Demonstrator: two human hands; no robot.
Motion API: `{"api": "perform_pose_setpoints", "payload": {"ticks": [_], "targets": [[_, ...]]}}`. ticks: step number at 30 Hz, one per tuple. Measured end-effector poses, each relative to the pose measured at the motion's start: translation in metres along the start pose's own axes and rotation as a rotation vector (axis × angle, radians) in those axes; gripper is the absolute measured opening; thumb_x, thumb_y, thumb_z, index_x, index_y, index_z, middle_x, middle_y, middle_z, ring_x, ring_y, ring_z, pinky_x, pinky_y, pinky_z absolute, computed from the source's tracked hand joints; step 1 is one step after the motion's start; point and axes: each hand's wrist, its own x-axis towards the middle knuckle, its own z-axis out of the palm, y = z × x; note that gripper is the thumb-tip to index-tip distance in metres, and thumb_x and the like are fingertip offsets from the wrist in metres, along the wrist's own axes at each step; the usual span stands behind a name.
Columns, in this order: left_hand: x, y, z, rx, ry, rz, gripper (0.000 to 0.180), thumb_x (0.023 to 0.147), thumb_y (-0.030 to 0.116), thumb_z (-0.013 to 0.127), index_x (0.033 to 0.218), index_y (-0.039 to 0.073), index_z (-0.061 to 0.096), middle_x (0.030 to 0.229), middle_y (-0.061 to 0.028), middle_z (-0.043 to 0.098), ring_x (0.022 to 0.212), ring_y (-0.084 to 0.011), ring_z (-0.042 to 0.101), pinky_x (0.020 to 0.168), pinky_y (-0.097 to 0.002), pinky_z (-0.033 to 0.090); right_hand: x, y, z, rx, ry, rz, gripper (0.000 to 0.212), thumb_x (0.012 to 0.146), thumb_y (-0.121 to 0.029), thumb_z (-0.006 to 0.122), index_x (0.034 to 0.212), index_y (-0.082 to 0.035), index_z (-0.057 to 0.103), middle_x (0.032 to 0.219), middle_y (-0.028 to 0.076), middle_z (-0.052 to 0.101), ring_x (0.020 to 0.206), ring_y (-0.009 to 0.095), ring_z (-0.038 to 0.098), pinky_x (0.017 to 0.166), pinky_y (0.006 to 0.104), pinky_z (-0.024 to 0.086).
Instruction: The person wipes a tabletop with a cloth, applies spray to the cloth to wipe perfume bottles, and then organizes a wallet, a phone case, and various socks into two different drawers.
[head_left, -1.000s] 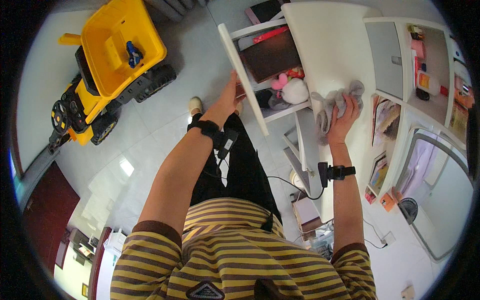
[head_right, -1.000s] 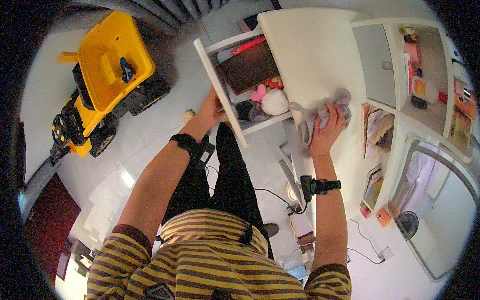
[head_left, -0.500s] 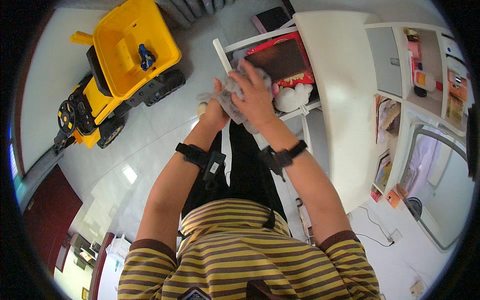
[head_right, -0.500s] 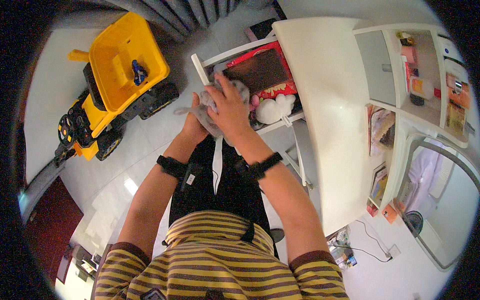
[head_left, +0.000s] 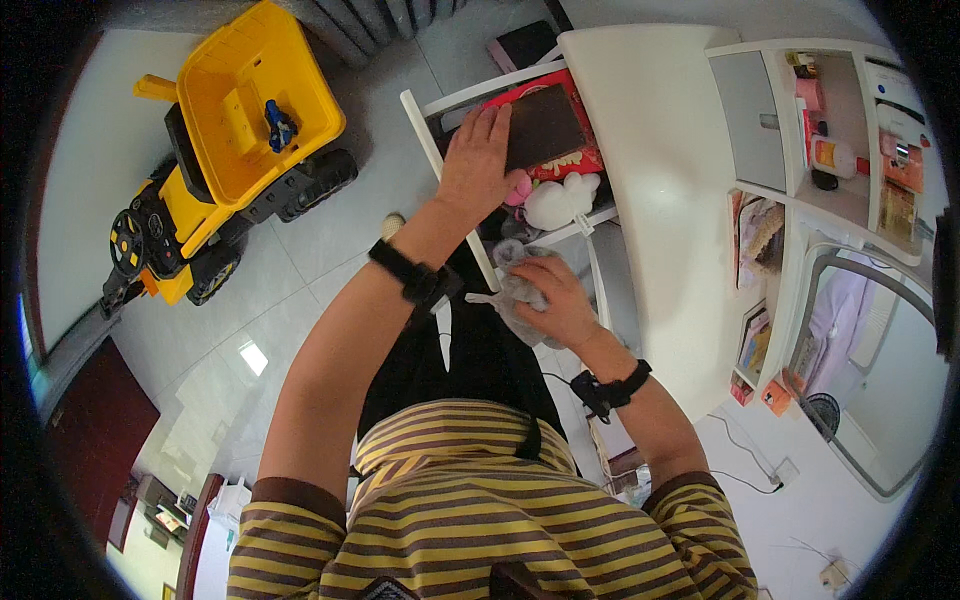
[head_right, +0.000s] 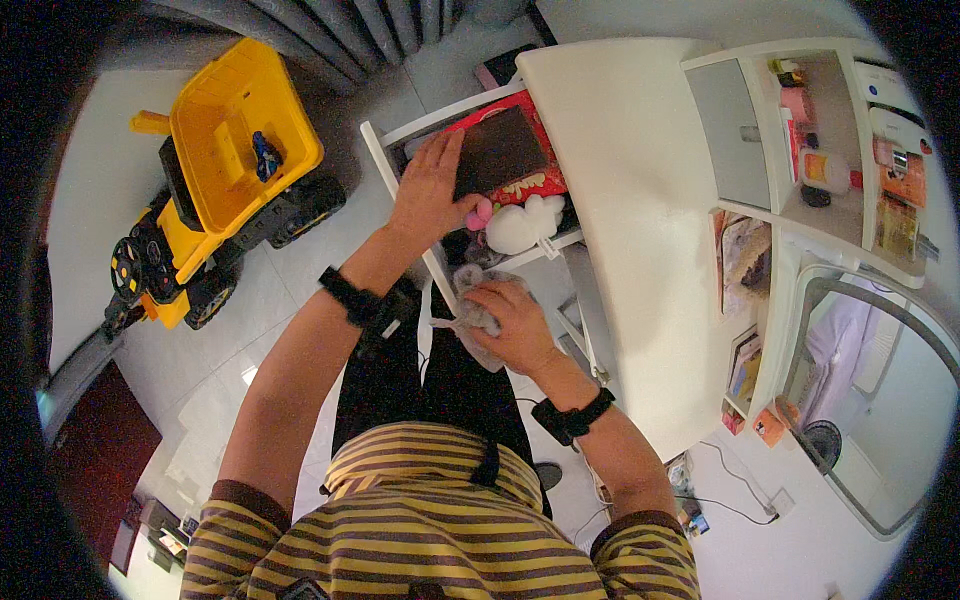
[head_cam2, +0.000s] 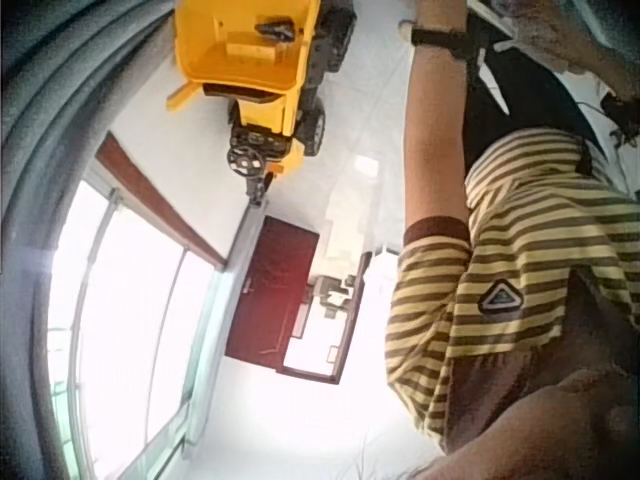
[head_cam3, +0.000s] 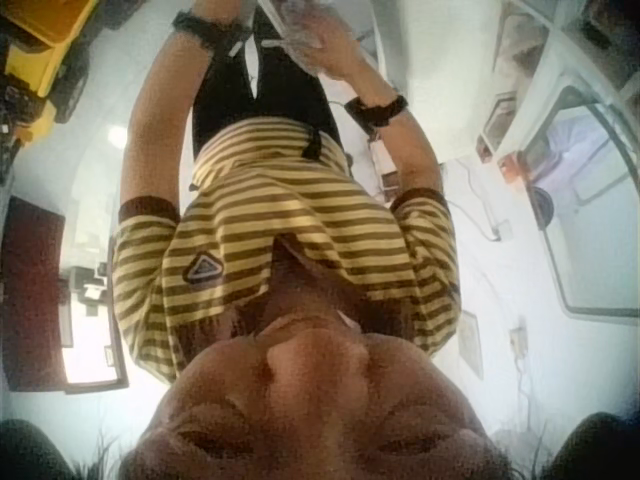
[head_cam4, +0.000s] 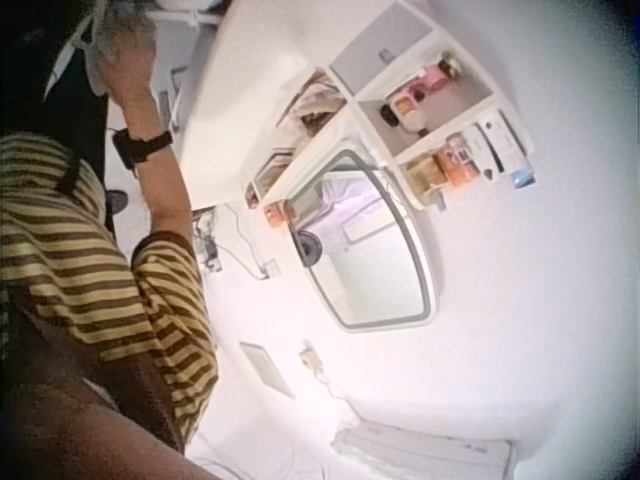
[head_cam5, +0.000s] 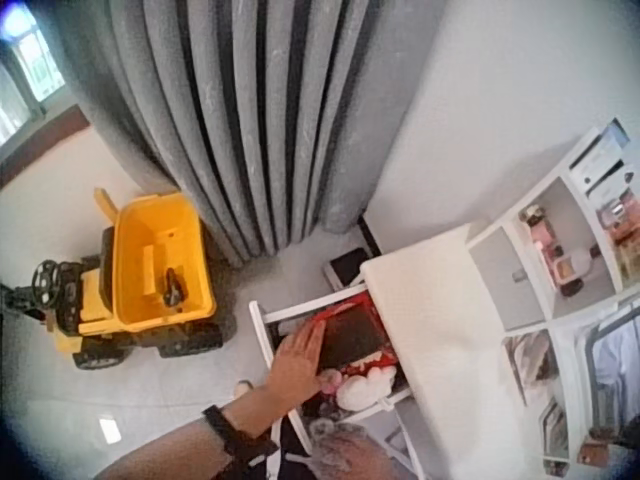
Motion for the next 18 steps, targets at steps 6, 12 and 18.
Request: {"api": "perform_pose_setpoints", "payload": {"ticks": [6, 12, 18], "targets": [[0.014, 0.008, 0.010, 0.229, -0.284, -0.127, 0.103, 0.061, 0.032, 0.075, 0.139, 0.005, 0.013, 0.134, -0.0212, 0.029, 0.122, -0.0392, 0.033, 0.101, -0.0477, 0.030, 0.001, 0.043, -0.085, -0.143, 0.620, 0.039, 0.040, 0.065, -0.010, 0.067, 0.104, -0.005, 0.058, 0.103, 0.012, 0.059, 0.096, 0.027, 0.057, 0.084, 0.0343, 0.045], [0.007, -0.004, -0.002, -0.098, -0.162, -0.003, 0.100, 0.062, 0.034, 0.070, 0.138, 0.001, 0.015, 0.128, -0.0280, 0.035, 0.120, -0.0411, 0.037, 0.100, -0.0444, 0.033, 0.028, 0.113, -0.120, -0.121, 0.886, 0.347, 0.041, 0.070, -0.009, 0.064, 0.109, -0.003, 0.054, 0.106, 0.013, 0.055, 0.098, 0.026, 0.054, 0.087, 0.0341, 0.042], [0.009, -0.013, -0.023, -0.240, -0.232, -0.016, 0.090, 0.068, 0.023, 0.058, 0.140, 0.001, 0.008, 0.123, -0.0327, 0.040, 0.111, -0.0453, 0.044, 0.097, -0.0402, 0.037, 0.031, 0.118, -0.102, -0.290, 0.891, 0.190, 0.042, 0.070, -0.010, 0.063, 0.110, -0.007, 0.055, 0.111, 0.015, 0.051, 0.104, 0.032, 0.048, 0.090, 0.0392, 0.041]]}}
